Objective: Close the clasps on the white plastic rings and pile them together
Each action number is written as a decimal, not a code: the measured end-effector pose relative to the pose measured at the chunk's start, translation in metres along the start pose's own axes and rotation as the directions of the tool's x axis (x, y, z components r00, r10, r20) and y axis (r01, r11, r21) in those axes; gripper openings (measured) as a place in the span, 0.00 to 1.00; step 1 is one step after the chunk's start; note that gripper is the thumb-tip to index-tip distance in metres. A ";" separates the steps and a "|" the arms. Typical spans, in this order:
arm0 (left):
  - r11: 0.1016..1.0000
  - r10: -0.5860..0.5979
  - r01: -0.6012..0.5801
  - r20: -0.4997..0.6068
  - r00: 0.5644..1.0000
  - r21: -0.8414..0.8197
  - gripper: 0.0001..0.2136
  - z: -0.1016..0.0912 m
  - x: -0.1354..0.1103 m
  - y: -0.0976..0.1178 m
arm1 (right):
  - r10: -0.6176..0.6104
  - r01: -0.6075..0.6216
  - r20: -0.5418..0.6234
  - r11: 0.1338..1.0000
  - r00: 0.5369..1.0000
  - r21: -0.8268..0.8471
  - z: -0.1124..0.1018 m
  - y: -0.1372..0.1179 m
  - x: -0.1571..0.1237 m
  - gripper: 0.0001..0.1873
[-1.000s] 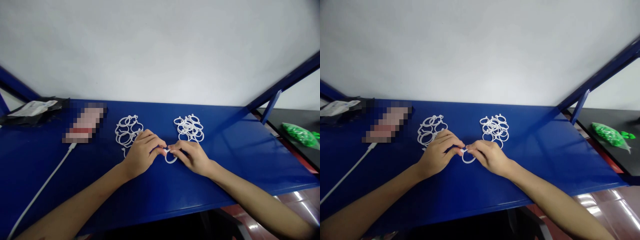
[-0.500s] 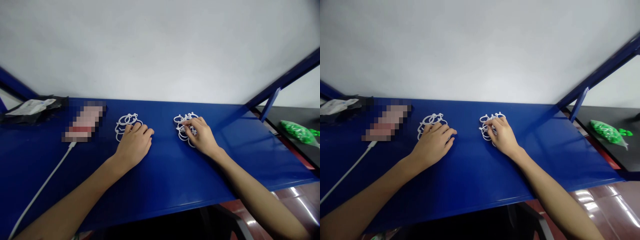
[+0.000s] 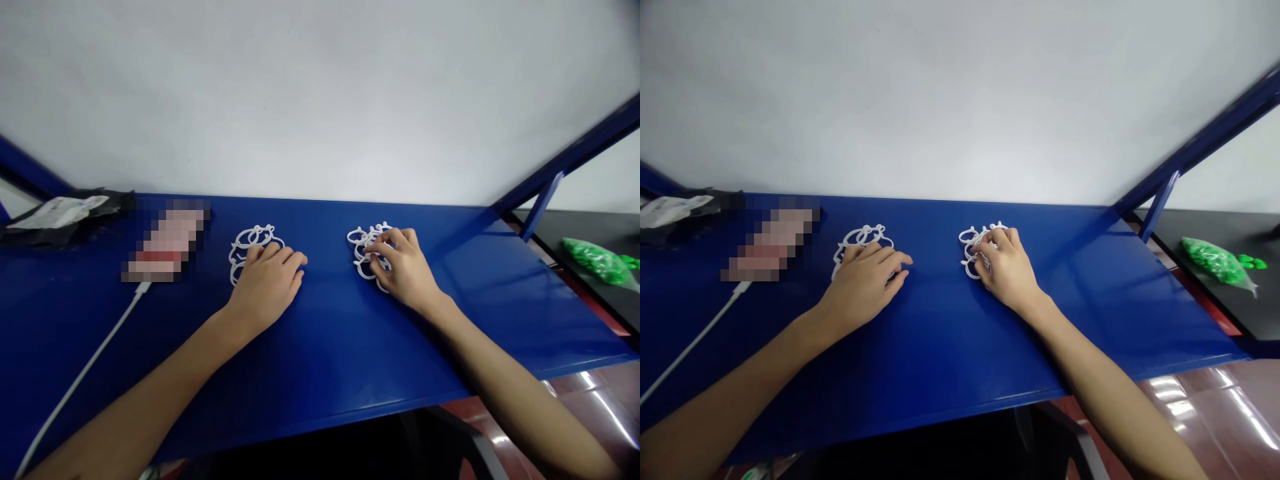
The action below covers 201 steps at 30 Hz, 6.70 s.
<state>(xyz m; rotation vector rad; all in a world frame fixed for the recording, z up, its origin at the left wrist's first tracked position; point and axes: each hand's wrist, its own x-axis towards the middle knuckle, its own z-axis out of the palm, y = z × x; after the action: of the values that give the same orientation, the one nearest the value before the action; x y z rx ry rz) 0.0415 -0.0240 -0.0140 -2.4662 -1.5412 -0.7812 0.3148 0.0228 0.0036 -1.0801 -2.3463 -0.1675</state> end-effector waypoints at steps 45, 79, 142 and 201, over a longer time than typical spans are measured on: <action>0.698 -0.258 0.420 0.343 0.903 -0.580 0.08 -0.036 0.010 0.025 | -0.003 -0.069 0.122 0.812 0.993 0.579 0.001 -0.064 -0.013 0.09; 0.981 -0.151 0.110 0.271 0.951 0.162 0.14 -0.011 0.005 -0.014 | 0.104 -0.098 -0.024 0.981 0.994 0.170 0.010 -0.011 0.003 0.09; 0.946 -0.279 0.235 0.191 0.941 0.224 0.11 -0.008 0.006 -0.024 | -0.067 -0.082 0.411 0.939 0.909 0.335 -0.036 0.032 0.007 0.05; 0.841 0.082 -0.110 -0.076 0.994 -0.529 0.14 -0.020 0.000 0.035 | -0.163 0.025 0.091 0.594 0.982 0.804 -0.002 -0.060 -0.020 0.05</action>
<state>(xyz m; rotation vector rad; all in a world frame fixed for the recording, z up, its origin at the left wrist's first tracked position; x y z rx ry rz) 0.0648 -0.0483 0.0087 -2.8340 -1.2961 -1.4063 0.2819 -0.0311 0.0016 -0.5013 -2.1889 0.9096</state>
